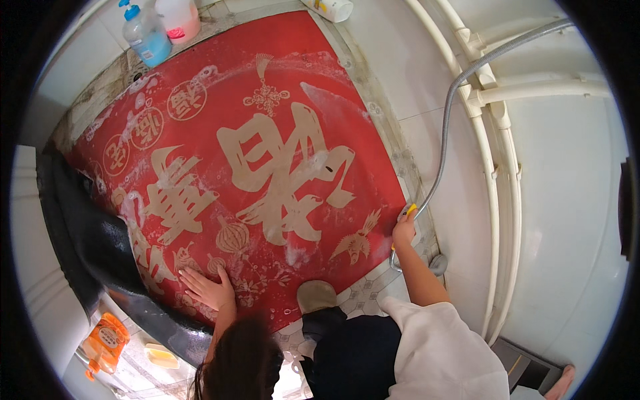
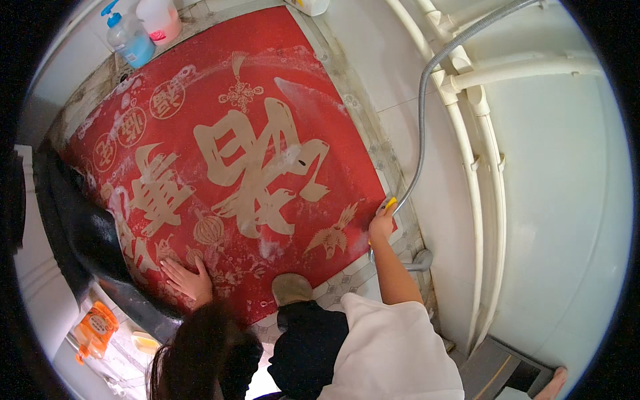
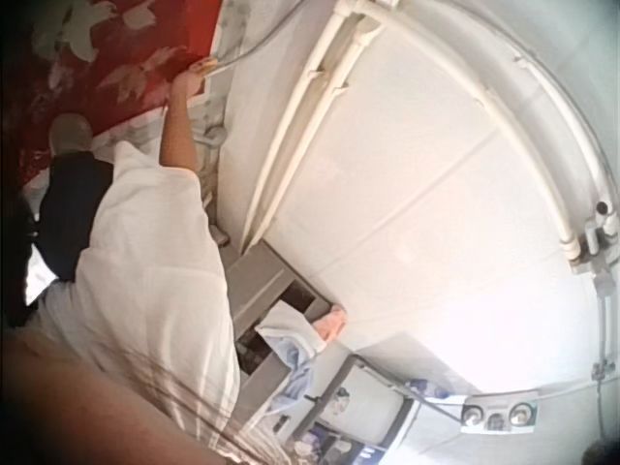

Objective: The person cleans a large red floor mat by hand using a yellow sponge and soapy liquid from a container, then rinses the mat with a handheld shower head.

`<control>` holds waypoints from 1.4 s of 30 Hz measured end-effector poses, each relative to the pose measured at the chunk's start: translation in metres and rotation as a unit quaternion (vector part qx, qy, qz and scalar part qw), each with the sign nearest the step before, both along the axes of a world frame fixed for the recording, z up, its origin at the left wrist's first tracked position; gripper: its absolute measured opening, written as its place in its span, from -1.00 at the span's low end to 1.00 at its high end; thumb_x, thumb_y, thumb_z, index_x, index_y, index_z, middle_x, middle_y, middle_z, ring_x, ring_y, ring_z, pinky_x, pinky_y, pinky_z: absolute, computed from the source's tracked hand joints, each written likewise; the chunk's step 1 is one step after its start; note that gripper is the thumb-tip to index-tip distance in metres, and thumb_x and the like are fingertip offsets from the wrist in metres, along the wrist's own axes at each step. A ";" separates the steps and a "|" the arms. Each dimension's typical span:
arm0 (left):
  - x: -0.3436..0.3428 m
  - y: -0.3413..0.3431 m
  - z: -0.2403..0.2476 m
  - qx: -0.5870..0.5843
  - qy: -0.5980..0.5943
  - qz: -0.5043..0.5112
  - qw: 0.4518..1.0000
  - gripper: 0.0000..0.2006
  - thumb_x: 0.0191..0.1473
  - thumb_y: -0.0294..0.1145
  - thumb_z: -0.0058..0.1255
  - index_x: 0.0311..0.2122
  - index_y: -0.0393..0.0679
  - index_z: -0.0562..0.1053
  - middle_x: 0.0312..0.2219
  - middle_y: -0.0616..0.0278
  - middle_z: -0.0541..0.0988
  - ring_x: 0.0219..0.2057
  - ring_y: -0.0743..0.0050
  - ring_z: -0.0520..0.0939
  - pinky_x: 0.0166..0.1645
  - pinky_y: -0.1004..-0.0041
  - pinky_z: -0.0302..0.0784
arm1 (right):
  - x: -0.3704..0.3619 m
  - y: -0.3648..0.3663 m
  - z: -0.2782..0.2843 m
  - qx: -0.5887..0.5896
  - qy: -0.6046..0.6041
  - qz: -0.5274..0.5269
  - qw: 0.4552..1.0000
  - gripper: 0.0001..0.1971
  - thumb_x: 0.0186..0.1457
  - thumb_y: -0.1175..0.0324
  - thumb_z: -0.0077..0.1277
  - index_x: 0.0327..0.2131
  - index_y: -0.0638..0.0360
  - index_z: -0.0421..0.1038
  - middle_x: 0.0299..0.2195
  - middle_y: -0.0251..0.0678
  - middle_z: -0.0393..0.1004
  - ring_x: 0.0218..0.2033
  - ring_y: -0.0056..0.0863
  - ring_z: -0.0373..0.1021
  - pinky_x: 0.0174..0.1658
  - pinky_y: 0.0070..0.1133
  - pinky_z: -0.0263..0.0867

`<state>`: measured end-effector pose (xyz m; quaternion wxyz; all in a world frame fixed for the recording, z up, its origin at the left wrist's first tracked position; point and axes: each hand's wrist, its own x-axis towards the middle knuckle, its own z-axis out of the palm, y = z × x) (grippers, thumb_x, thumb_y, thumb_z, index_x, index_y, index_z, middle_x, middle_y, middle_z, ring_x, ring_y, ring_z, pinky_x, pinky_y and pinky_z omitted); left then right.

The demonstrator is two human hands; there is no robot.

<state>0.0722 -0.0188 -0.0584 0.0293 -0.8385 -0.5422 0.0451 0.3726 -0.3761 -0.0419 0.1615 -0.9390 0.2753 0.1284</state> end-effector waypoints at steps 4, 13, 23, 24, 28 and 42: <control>0.031 -0.014 -0.002 -0.032 -0.035 -0.028 0.998 -0.21 -0.07 0.19 -0.32 0.15 -0.15 -0.13 0.15 0.09 -0.12 0.18 0.17 -0.13 0.17 0.08 -0.24 | 0.059 -0.085 -0.079 -0.128 -0.082 0.044 0.987 -0.43 0.07 0.25 -0.35 0.13 0.03 -0.30 -0.26 -0.01 0.37 -0.26 -0.05 0.33 -0.21 -0.31 0.25; 0.015 -0.006 0.000 -0.007 0.010 0.000 1.000 -0.22 -0.06 0.20 -0.36 0.14 -0.16 -0.12 0.15 0.09 -0.11 0.17 0.16 -0.12 0.17 0.10 -0.24 | 0.153 0.211 0.027 0.068 -0.030 0.055 0.996 -0.40 0.03 0.17 -0.35 0.14 -0.13 -0.30 -0.17 0.05 0.30 -0.15 -0.08 0.28 -0.11 -0.31 0.20; 0.021 -0.009 0.005 -0.009 -0.018 -0.018 1.000 -0.22 -0.08 0.14 -0.29 0.14 -0.20 -0.11 0.14 0.03 -0.10 0.17 0.13 -0.12 0.17 0.10 -0.24 | 0.195 0.336 0.020 0.081 -0.033 0.193 0.977 -0.43 0.05 0.21 -0.35 0.14 -0.09 -0.26 -0.29 -0.03 0.39 -0.26 -0.14 0.36 -0.21 -0.31 0.27; 0.023 -0.010 0.005 -0.008 -0.018 -0.017 1.000 -0.22 -0.08 0.14 -0.29 0.14 -0.20 -0.11 0.14 0.03 -0.10 0.17 0.13 -0.12 0.17 0.10 -0.24 | 0.193 0.347 0.020 0.070 -0.026 0.230 0.970 -0.43 0.05 0.21 -0.34 0.14 -0.09 -0.26 -0.30 -0.03 0.40 -0.27 -0.14 0.37 -0.22 -0.30 0.27; 0.010 -0.004 0.008 -0.009 -0.016 -0.014 1.000 -0.21 -0.10 0.12 -0.26 0.13 -0.22 -0.10 0.14 0.02 -0.11 0.17 0.13 -0.12 0.17 0.11 -0.25 | 0.171 0.355 0.024 0.049 -0.016 0.372 0.927 -0.41 0.05 0.08 -0.37 0.14 -0.07 -0.25 -0.29 0.01 0.39 -0.25 -0.07 0.34 -0.20 -0.24 0.25; 0.022 -0.004 0.013 -0.040 -0.014 0.004 0.999 -0.19 -0.13 0.08 -0.20 0.13 -0.24 -0.10 0.14 -0.01 -0.11 0.17 0.13 -0.13 0.17 0.10 -0.29 | -0.033 0.240 0.031 0.033 0.033 0.583 0.811 -0.42 0.03 0.22 -0.25 0.13 -0.07 -0.20 -0.63 -0.11 0.37 -0.66 -0.17 0.33 -0.58 -0.31 0.26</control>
